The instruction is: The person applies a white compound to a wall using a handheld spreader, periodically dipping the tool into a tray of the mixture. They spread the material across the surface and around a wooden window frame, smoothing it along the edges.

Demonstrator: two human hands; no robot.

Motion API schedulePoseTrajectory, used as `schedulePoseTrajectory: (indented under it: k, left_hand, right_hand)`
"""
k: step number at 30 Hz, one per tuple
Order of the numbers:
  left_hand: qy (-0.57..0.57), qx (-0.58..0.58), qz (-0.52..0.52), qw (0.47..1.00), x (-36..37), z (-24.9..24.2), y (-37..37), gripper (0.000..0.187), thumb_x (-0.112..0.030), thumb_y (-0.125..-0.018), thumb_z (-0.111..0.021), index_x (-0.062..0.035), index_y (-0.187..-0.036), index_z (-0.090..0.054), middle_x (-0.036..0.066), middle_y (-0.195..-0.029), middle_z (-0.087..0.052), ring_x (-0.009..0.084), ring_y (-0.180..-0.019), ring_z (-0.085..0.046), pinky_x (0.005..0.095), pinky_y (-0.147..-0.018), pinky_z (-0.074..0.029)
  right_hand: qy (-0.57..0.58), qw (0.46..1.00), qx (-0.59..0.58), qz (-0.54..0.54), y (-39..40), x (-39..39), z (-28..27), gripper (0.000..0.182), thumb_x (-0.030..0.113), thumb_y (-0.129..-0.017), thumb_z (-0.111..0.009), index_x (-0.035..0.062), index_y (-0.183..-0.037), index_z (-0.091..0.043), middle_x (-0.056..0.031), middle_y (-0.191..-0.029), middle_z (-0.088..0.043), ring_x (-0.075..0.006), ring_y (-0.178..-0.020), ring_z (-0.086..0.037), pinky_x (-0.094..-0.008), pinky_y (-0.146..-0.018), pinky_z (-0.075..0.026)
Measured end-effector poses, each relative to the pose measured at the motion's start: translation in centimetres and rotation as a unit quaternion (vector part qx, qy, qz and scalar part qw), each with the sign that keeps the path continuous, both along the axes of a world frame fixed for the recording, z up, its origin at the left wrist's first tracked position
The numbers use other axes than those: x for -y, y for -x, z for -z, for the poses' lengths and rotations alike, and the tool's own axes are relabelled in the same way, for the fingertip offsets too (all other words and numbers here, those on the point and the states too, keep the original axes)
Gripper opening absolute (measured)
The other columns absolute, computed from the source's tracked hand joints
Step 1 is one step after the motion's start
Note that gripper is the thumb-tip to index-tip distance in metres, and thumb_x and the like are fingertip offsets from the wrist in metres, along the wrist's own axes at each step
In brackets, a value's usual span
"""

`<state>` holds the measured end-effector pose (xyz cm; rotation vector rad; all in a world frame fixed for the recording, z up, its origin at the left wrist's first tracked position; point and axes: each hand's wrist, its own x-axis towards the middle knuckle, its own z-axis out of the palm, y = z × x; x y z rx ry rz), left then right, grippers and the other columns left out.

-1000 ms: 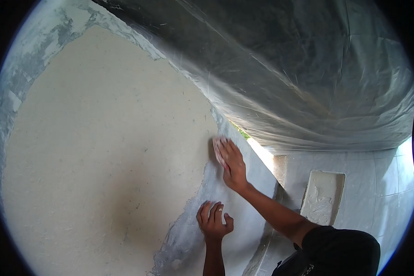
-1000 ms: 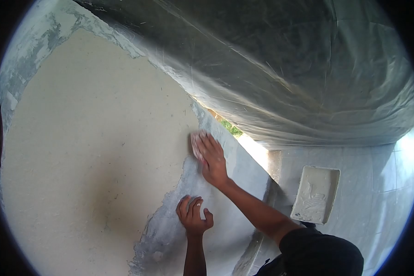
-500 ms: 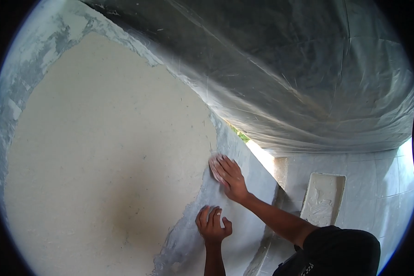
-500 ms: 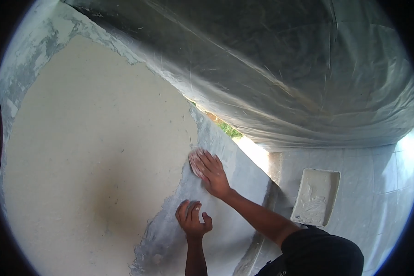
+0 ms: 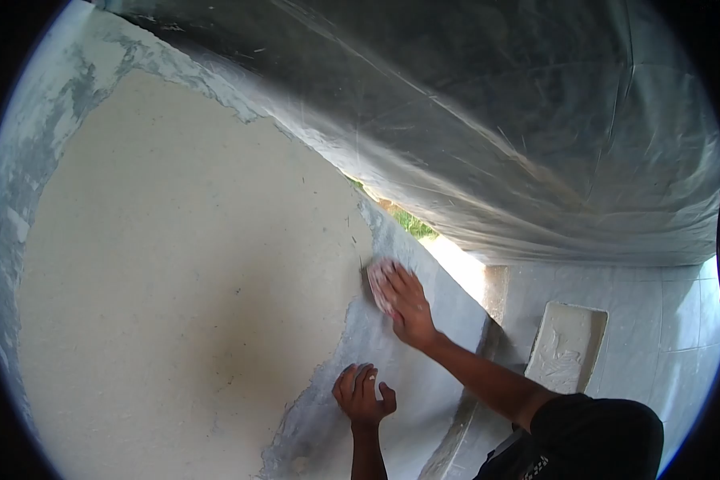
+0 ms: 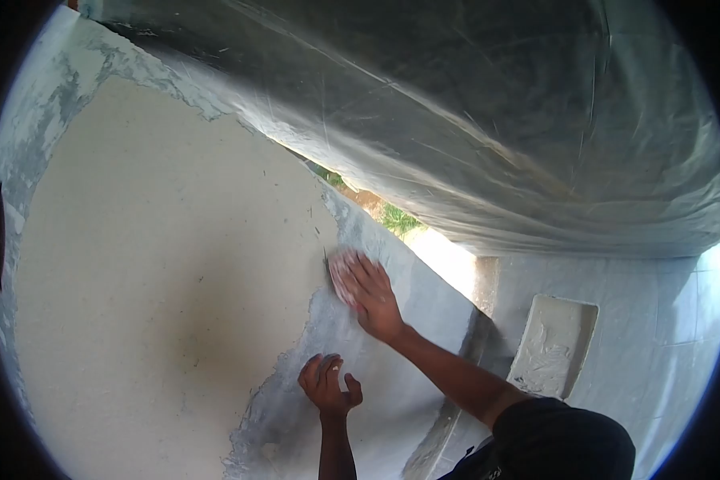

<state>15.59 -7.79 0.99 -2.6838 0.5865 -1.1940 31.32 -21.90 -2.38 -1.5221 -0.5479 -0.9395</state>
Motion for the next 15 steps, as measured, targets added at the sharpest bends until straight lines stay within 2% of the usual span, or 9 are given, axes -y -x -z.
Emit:
schedulePoseTrajectory:
  k: [3,7,8,12,15]
  left_hand:
    - [-0.007,0.005,-0.007,1.0,-0.1,0.2,-0.1,0.024,-0.015,-0.073,-0.058,-0.0051,-0.095,-0.063,0.008,-0.102,-0.07,0.0307,-0.113,-0.056,0.0475,-0.098,-0.04]
    - [-0.004,0.008,-0.017,1.0,0.1,0.0,-0.5,0.024,-0.014,-0.073,-0.058,-0.0052,-0.095,-0.063,0.008,-0.102,-0.07,0.0308,-0.113,-0.056,0.0469,-0.098,-0.041]
    - [-0.007,0.009,-0.022,1.0,0.3,0.0,-0.5,0.024,-0.014,-0.073,-0.058,-0.0052,-0.095,-0.062,0.008,-0.102,-0.07,0.0309,-0.112,-0.056,0.0468,-0.097,-0.041]
    - [-0.019,0.02,-0.046,0.999,0.5,0.1,-0.4,0.022,-0.015,-0.075,-0.06,-0.0062,-0.095,-0.063,0.007,-0.101,-0.071,0.0282,-0.112,-0.058,0.0449,-0.095,-0.042]
    - [-0.02,0.028,-0.035,0.999,0.2,0.5,-0.4,0.024,-0.014,-0.074,-0.06,-0.0052,-0.095,-0.062,0.008,-0.103,-0.07,0.0307,-0.11,-0.058,0.0466,-0.096,-0.04]
  right_hand:
    - [-0.016,1.0,-0.008,-0.002,-2.4,-0.4,-2.6,0.069,-0.01,-0.074,-0.062,0.007,-0.14,-0.052,-0.0189,-0.153,-0.043,-0.0406,-0.145,-0.034,-0.0555,-0.117,-0.024]
    - [0.066,0.996,-0.018,-0.062,1.6,-0.5,3.2,0.07,-0.01,-0.073,-0.063,0.0074,-0.14,-0.053,-0.0186,-0.152,-0.043,-0.0409,-0.145,-0.034,-0.0565,-0.117,-0.024]
    - [0.068,0.992,-0.053,-0.094,2.3,-0.6,4.9,0.069,-0.01,-0.073,-0.062,0.0074,-0.14,-0.053,-0.0186,-0.152,-0.044,-0.0408,-0.145,-0.034,-0.0559,-0.117,-0.023]
    - [-0.017,0.999,-0.015,-0.036,-0.2,0.8,0.2,0.066,-0.01,-0.076,-0.059,0.0054,-0.14,-0.053,-0.0197,-0.15,-0.045,-0.0422,-0.144,-0.035,-0.0553,-0.117,-0.024]
    - [0.007,0.998,-0.035,-0.043,-1.7,0.2,-1.4,0.063,-0.01,-0.077,-0.058,0.0041,-0.138,-0.054,-0.0204,-0.148,-0.047,-0.0426,-0.143,-0.037,-0.0553,-0.117,-0.024]
